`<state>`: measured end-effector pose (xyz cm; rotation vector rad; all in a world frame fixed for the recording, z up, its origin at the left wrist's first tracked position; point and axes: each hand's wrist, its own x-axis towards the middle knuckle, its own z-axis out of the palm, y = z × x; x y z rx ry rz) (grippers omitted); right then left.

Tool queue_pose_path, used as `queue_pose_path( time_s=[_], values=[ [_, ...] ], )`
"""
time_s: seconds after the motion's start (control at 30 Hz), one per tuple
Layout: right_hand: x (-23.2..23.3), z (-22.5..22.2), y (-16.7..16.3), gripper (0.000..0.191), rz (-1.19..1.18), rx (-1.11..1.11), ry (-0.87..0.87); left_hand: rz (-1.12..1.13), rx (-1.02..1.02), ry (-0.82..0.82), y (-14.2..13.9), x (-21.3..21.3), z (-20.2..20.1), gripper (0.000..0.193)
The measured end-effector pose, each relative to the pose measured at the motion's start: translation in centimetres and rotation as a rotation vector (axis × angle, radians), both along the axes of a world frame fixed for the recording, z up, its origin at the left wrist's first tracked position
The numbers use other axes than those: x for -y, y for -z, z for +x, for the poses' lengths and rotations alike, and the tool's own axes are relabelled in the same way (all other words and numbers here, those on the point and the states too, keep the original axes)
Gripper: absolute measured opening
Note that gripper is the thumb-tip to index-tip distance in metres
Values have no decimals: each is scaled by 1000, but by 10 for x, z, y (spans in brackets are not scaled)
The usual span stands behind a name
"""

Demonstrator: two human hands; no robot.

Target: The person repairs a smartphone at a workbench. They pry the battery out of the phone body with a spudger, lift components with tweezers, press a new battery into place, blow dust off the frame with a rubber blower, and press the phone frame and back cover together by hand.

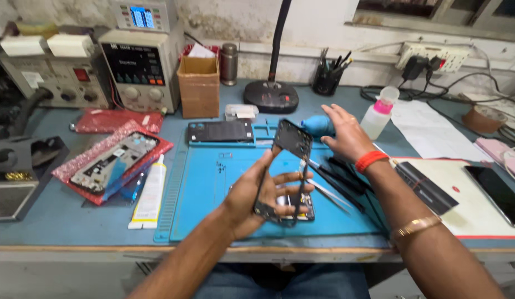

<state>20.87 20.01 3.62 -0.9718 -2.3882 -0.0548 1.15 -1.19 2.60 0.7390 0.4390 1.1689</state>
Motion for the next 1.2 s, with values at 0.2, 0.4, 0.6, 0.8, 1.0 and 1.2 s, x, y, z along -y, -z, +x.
queue_pose_path(
  time_s=[0.2,0.4,0.6,0.8,1.0,1.2],
  values=[
    [-21,-31,-7,89,-172,207,98,-33,107,-22,12,-1,5,54],
    [-23,-26,3,76,-229,211,191,-86,111,-84,21,-6,4,54],
    [-13,-18,1,68,-187,-357,124,-76,202,-111,30,-15,2,63],
    [55,2,-15,61,-865,-1150,-395,-67,139,-195,32,-12,9,64],
    [132,20,-23,64,-727,-1003,-387,0,43,-279,16,7,8,49],
    [149,20,-30,72,-675,-1015,-414,118,68,-193,6,16,2,56]
  ],
)
